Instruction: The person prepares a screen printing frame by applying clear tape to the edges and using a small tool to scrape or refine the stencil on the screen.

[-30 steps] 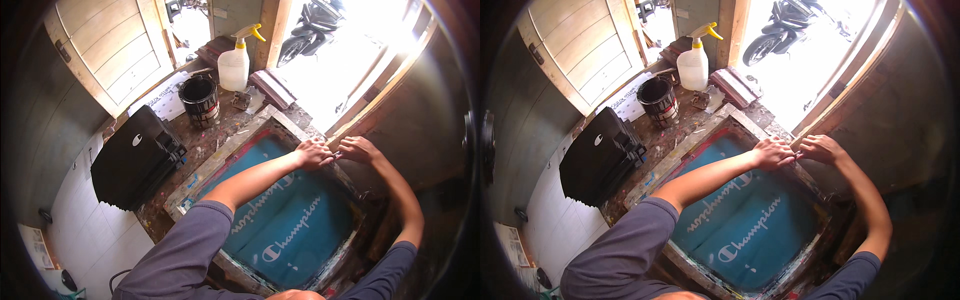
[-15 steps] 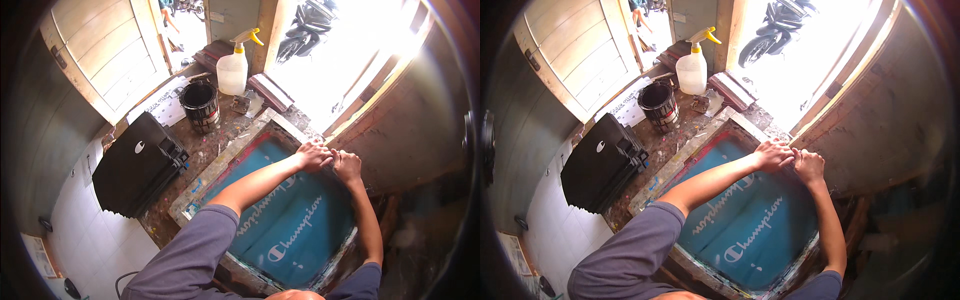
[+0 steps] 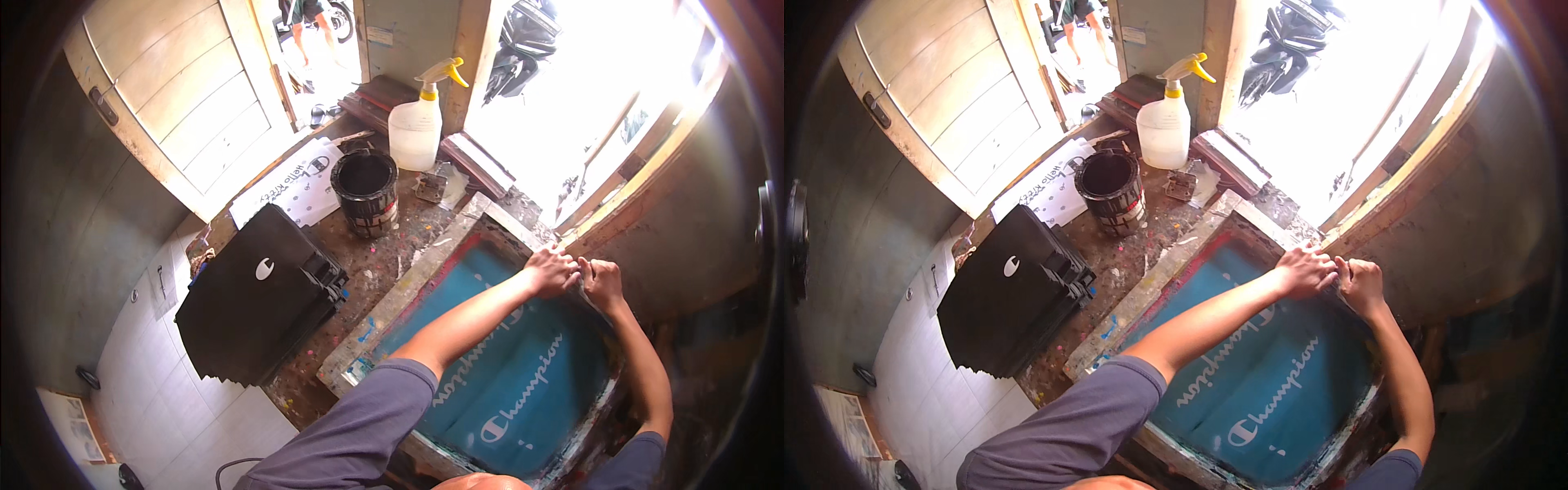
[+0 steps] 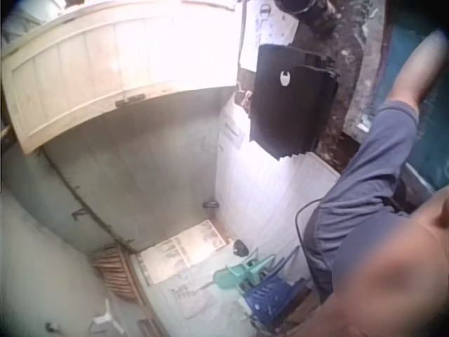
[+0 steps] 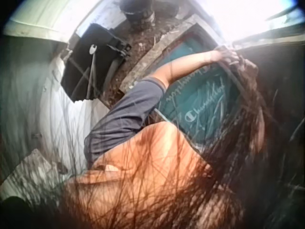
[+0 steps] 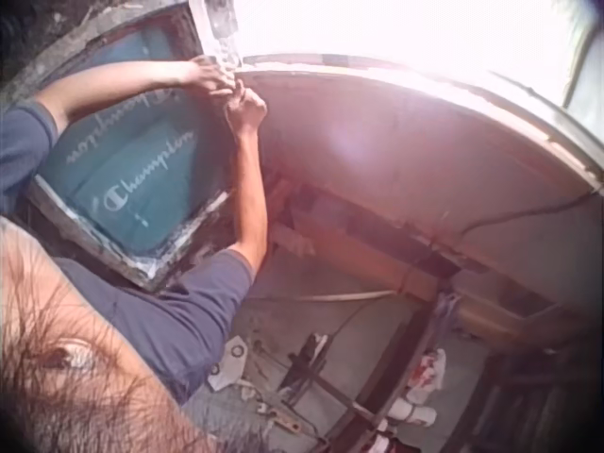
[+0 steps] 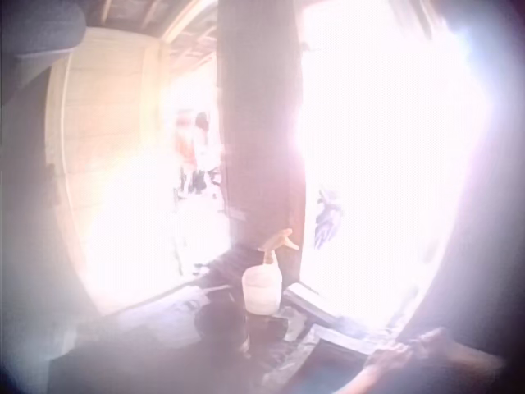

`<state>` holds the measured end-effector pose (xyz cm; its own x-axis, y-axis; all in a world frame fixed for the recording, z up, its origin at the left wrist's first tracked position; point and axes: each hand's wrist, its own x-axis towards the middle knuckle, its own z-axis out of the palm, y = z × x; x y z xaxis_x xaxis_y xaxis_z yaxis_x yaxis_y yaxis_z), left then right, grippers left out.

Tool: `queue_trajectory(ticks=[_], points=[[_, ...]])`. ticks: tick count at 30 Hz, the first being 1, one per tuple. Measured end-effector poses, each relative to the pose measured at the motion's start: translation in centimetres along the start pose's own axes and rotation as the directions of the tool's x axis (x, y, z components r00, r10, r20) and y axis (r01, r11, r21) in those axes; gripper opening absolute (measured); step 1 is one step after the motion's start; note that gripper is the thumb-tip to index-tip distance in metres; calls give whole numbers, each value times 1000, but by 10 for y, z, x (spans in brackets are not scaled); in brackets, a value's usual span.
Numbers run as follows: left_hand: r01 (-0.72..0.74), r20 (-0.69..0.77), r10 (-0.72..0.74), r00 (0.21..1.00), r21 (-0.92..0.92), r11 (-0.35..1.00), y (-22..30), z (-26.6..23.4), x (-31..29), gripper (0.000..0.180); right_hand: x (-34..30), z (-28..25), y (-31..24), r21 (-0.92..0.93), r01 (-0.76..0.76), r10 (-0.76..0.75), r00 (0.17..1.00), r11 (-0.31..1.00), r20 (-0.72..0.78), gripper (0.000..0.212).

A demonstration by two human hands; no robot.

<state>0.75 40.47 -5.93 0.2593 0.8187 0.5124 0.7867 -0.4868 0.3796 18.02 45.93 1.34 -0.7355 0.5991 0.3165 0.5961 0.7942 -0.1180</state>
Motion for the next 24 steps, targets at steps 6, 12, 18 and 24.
queue_trajectory(ticks=[6,12,18,24], points=[[-2,6,2,1000,27,1000,1,3,2,40,4,0,-21,-141,-179,181,983,974,1,47],[23,10,-23,1000,-44,999,-2,3,2,41,14,-28,-24,-162,-307,330,932,938,148,50],[-2,-6,2,1000,20,1000,-13,12,5,41,11,-14,-26,-75,-257,262,962,964,76,54],[-6,-51,8,999,38,999,-5,16,4,40,2,2,-14,-132,-253,254,967,959,-5,53]])
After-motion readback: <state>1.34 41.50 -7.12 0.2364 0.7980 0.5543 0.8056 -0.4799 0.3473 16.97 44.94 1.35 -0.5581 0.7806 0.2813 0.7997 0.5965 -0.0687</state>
